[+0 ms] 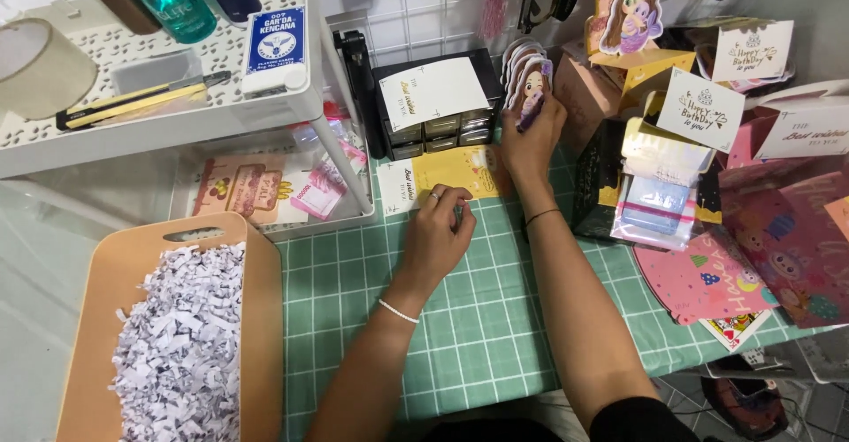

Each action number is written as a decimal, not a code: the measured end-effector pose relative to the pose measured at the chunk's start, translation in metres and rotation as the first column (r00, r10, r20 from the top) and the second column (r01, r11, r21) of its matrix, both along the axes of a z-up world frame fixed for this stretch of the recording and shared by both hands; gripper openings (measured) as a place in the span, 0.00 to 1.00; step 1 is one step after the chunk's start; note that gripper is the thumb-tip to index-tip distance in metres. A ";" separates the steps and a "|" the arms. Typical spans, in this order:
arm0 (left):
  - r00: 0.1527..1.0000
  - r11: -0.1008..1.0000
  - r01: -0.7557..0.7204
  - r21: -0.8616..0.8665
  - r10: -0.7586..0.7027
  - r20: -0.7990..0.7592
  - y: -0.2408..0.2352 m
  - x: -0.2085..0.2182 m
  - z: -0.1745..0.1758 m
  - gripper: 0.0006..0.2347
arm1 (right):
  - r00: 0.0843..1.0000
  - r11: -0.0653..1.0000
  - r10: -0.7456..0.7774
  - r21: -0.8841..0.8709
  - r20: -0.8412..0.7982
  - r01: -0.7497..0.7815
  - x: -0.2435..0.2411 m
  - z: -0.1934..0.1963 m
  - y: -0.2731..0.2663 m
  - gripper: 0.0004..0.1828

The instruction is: Organizing and sorting various greeting cards, stickers, and small gift items on a desk.

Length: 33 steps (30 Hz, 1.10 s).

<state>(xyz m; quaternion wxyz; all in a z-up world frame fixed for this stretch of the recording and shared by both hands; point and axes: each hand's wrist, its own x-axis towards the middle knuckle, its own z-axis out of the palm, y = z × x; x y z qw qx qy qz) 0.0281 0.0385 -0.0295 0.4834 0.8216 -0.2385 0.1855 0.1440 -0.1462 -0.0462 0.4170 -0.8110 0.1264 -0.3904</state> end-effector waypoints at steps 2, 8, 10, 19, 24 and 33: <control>1.000 1.000 0.013 0.000 -0.013 -0.008 0.001 0.000 0.001 0.05 | 0.996 0.998 -0.050 -0.040 -0.078 0.047 0.004 -0.004 -0.001 0.36; 0.998 1.000 0.027 0.016 -0.026 -0.051 0.000 0.001 0.000 0.05 | 0.991 0.984 -0.062 -0.176 -0.119 0.040 0.002 0.007 0.002 0.36; 0.998 0.999 0.028 0.016 -0.027 -0.059 0.001 0.002 -0.003 0.05 | 0.996 0.979 -0.018 -0.206 -0.089 0.000 -0.004 0.018 0.004 0.33; 0.994 0.998 0.055 0.042 -0.051 -0.093 0.001 0.000 0.001 0.04 | 0.994 0.911 -0.106 -0.404 -0.028 0.086 0.009 0.033 -0.004 0.29; 0.997 0.998 0.057 0.041 -0.054 -0.055 0.001 -0.001 0.003 0.04 | 0.991 0.914 -0.135 -0.390 -0.026 0.114 0.011 0.045 0.001 0.30; 0.994 0.996 0.088 0.031 -0.086 -0.064 0.000 0.000 -0.002 0.03 | 0.983 0.875 -0.158 -0.473 -0.089 0.098 0.018 0.049 0.002 0.34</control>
